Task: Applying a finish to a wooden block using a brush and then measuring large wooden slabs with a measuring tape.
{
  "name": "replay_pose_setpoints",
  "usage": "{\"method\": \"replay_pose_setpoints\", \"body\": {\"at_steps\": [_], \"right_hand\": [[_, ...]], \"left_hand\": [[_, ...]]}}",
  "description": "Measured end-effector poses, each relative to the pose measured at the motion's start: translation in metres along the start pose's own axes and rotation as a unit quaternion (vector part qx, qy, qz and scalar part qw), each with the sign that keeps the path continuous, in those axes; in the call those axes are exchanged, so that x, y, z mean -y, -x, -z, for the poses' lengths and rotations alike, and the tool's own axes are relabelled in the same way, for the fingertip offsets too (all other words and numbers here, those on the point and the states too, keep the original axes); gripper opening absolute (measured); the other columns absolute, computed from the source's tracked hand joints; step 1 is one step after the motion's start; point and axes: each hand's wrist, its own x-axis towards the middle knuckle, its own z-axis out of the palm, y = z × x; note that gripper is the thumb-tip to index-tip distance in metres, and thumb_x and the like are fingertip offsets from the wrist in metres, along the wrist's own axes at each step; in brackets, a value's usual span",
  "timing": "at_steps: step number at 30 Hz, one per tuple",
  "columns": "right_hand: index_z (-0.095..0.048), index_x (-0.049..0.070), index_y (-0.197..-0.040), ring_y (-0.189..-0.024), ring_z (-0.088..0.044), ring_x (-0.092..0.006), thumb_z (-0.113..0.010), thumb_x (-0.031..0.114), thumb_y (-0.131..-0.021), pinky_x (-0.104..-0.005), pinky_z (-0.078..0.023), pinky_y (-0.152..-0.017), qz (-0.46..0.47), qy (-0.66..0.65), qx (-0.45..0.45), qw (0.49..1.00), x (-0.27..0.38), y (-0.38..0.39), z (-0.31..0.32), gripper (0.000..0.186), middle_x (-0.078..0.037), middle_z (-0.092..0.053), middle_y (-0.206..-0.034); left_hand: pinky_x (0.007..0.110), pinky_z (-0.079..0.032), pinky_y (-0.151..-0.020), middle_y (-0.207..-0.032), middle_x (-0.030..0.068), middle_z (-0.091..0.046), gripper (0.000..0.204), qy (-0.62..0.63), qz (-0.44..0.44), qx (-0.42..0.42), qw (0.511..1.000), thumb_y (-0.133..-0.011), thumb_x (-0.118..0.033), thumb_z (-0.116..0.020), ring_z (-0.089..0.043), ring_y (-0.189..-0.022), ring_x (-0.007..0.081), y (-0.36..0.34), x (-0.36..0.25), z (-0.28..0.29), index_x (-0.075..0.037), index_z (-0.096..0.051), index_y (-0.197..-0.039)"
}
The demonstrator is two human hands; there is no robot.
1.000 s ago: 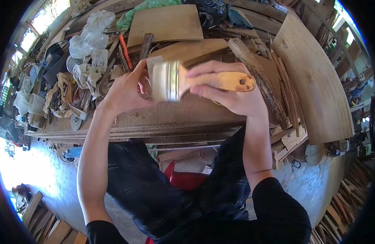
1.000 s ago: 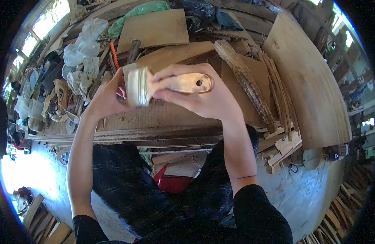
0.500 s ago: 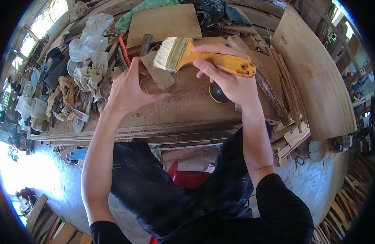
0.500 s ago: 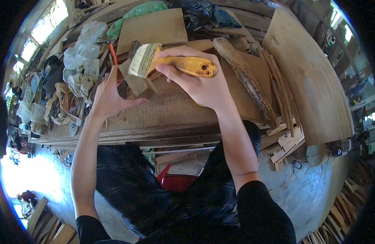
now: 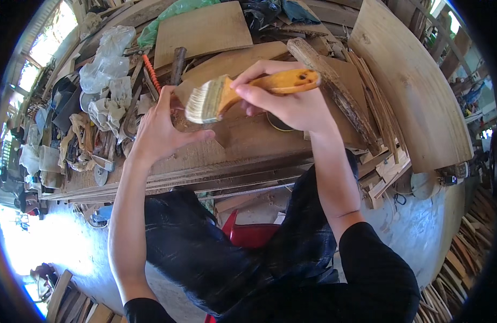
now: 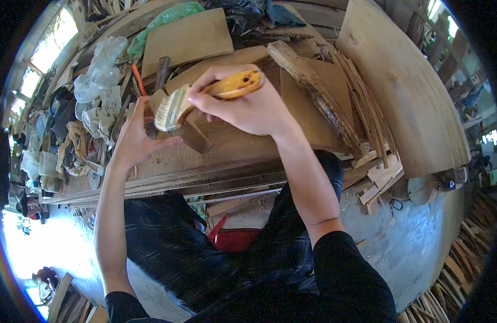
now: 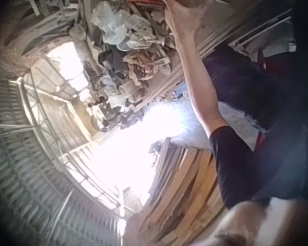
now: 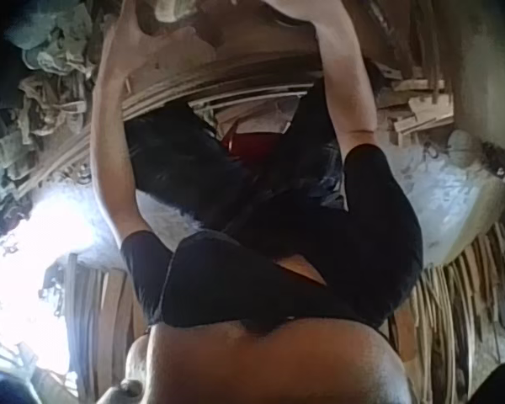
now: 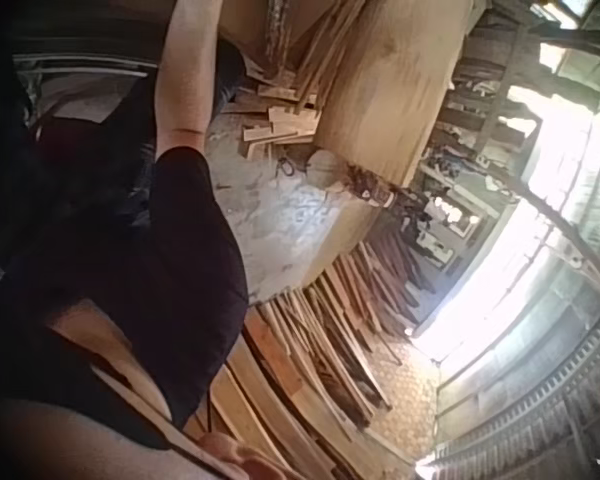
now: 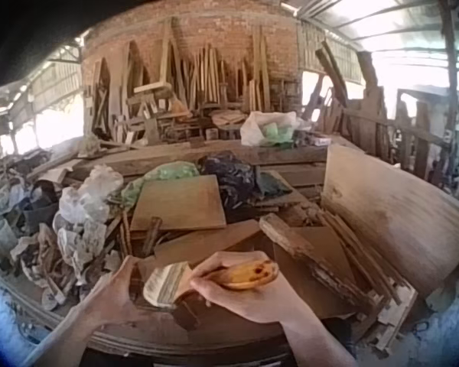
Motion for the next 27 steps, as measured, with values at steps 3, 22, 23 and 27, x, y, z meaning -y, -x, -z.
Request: {"method": "replay_pose_setpoints", "body": {"at_steps": [3,22,23,27], "right_hand": [[-0.074,0.002,-0.1,-0.071,-0.068,-0.007,-0.075,0.016,-0.098,-0.0223,-0.053,-0.062,0.01,0.012,-0.03,0.999,-0.001,0.002,0.012,0.013,-0.003,-0.073,-0.083],[-0.073,0.002,-0.11,-0.077,-0.069,-0.0097,-0.072,0.003,-0.096,-0.0228,-0.054,-0.069,-0.027,0.052,0.016,0.998,-0.022,-0.009,-0.02,0.014,-0.005,-0.074,-0.095],[-0.072,0.002,-0.109,-0.077,-0.069,-0.0098,-0.072,0.004,-0.096,-0.0222,-0.054,-0.067,-0.037,0.048,0.015,0.998,-0.023,-0.01,-0.017,0.013,-0.004,-0.074,-0.093],[-0.072,0.001,-0.105,-0.077,-0.069,-0.0097,-0.072,0.003,-0.095,-0.0226,-0.053,-0.067,-0.06,0.065,0.029,0.996,-0.023,-0.01,-0.007,0.011,-0.004,-0.074,-0.09]], "left_hand": [[0.043,-0.055,-0.094,-0.107,0.012,-0.072,0.105,0.015,-0.025,-0.001,1.0,-0.065,-0.056,-0.094,-0.071,-0.101,0.0285,-0.005,-0.01,0.007,-0.014,-0.043,-0.147],[0.041,-0.056,-0.074,-0.088,0.0083,-0.072,0.096,-0.078,0.095,-0.001,0.992,-0.064,-0.066,-0.091,-0.073,-0.083,0.0337,0.003,0.023,0.044,-0.015,-0.051,-0.136],[0.042,-0.056,-0.078,-0.094,0.0071,-0.071,0.097,-0.088,0.081,-0.016,0.993,-0.063,-0.069,-0.09,-0.072,-0.088,0.0331,0.003,0.02,0.046,-0.013,-0.052,-0.133],[0.046,-0.054,-0.088,-0.11,0.0129,-0.067,0.099,-0.113,-0.05,-0.149,0.981,-0.063,-0.066,-0.09,-0.069,-0.103,0.0367,0.007,0.023,0.04,-0.007,-0.05,-0.133]]}}
